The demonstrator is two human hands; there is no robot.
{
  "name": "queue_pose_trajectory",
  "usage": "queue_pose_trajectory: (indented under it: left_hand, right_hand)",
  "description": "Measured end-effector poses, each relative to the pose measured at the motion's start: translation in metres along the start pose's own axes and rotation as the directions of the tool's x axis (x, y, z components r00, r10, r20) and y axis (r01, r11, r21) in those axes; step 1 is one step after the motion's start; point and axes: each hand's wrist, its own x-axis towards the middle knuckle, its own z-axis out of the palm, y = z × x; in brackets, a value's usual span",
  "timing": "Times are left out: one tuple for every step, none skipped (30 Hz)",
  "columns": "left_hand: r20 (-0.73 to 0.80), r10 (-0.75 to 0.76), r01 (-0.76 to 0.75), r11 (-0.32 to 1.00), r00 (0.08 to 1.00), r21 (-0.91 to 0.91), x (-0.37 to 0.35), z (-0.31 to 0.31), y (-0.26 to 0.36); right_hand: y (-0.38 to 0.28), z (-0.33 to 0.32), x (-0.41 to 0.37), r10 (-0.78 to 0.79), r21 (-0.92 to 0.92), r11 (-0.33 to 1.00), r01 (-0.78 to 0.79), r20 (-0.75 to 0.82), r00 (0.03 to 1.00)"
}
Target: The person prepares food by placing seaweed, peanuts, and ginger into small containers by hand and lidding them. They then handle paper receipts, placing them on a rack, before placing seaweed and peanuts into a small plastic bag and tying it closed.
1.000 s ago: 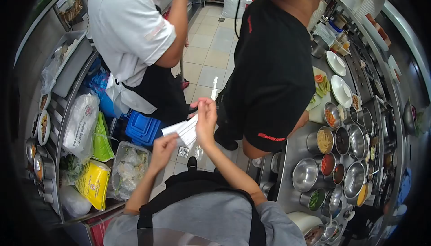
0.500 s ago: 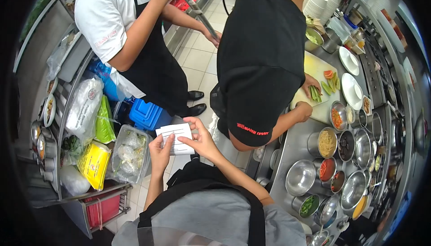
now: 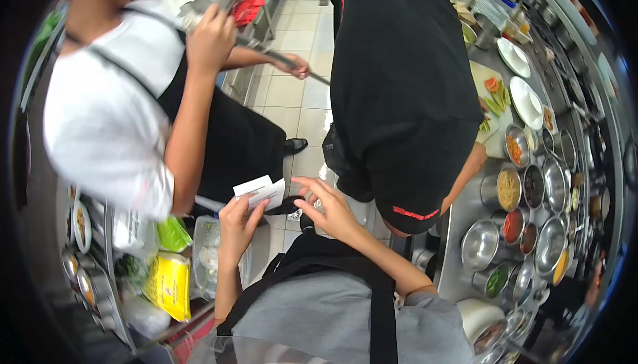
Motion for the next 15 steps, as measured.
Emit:
queue_pose_trajectory:
  left_hand:
    - [0.016, 0.036, -0.036, 0.999, 0.999, 0.013, 0.014, -0.005, -0.003]
    - [0.033, 0.069, -0.07, 0.997, 0.997, 0.024, 0.028, -0.011, -0.003]
    - [0.047, 0.102, -0.104, 0.994, 0.994, 0.034, 0.041, -0.014, -0.006]
    - [0.022, 0.164, -0.164, 0.986, 0.986, 0.005, 0.053, -0.014, -0.012]
    - [0.047, 0.13, -0.129, 0.991, 0.99, -0.025, 0.064, -0.017, -0.011]
    - [0.035, 0.159, -0.157, 0.986, 0.987, -0.052, 0.075, -0.016, -0.017]
    - [0.019, 0.182, -0.18, 0.98, 0.983, -0.079, 0.084, -0.014, -0.024]
    - [0.031, 0.123, -0.12, 0.987, 0.992, -0.103, 0.092, -0.015, -0.024]
    - [0.013, 0.107, -0.105, 0.989, 0.994, -0.107, 0.099, -0.016, -0.026]
    - [-0.001, 0.07, -0.069, 0.992, 0.998, -0.11, 0.103, -0.017, -0.029]
    - [-0.016, 0.029, -0.031, 0.993, 0.999, -0.112, 0.105, -0.019, -0.035]
    - [-0.061, -0.066, 0.056, 0.986, 0.996, -0.157, 0.105, -0.018, -0.045]
    - [-0.081, -0.099, 0.087, 0.986, 0.992, -0.141, 0.108, -0.021, -0.052]
    - [-0.067, -0.112, 0.102, 0.985, 0.991, -0.136, 0.114, -0.023, -0.057]
    - [-0.055, -0.122, 0.114, 0.985, 0.991, -0.128, 0.12, -0.025, -0.061]
  right_hand:
    - [-0.004, -0.002, 0.007, -0.059, -0.031, 0.998, 0.058, -0.054, 0.997]
    - [-0.006, -0.004, 0.012, -0.117, -0.067, 0.992, 0.11, -0.105, 0.988]
    - [-0.009, -0.005, 0.016, -0.175, -0.108, 0.981, 0.16, -0.149, 0.973]
    - [-0.017, -0.006, 0.021, -0.144, -0.104, 0.987, 0.126, -0.189, 0.971]
    - [-0.019, -0.006, 0.024, -0.138, -0.134, 0.985, 0.109, -0.234, 0.962]
    - [-0.02, -0.006, 0.027, -0.131, -0.165, 0.982, 0.088, -0.273, 0.953]
    - [-0.021, -0.007, 0.029, -0.124, -0.195, 0.979, 0.065, -0.307, 0.944]
    - [-0.018, -0.007, 0.029, -0.093, -0.203, 0.979, 0.024, -0.338, 0.936]
    - [-0.016, -0.007, 0.028, -0.065, -0.219, 0.976, -0.016, -0.36, 0.931]
    - [-0.014, -0.007, 0.027, -0.041, -0.237, 0.97, -0.054, -0.379, 0.924]
    - [-0.012, -0.008, 0.025, -0.018, -0.254, 0.963, -0.09, -0.395, 0.919]
    - [-0.008, -0.01, 0.023, 0.041, -0.255, 0.954, -0.16, -0.415, 0.909]
    - [0.004, -0.011, 0.019, 0.102, -0.267, 0.936, -0.229, -0.417, 0.903]
    - [0.017, -0.015, 0.012, 0.161, -0.293, 0.91, -0.293, -0.403, 0.901]
    - [0.032, -0.018, 0.005, 0.217, -0.317, 0.88, -0.353, -0.393, 0.894]
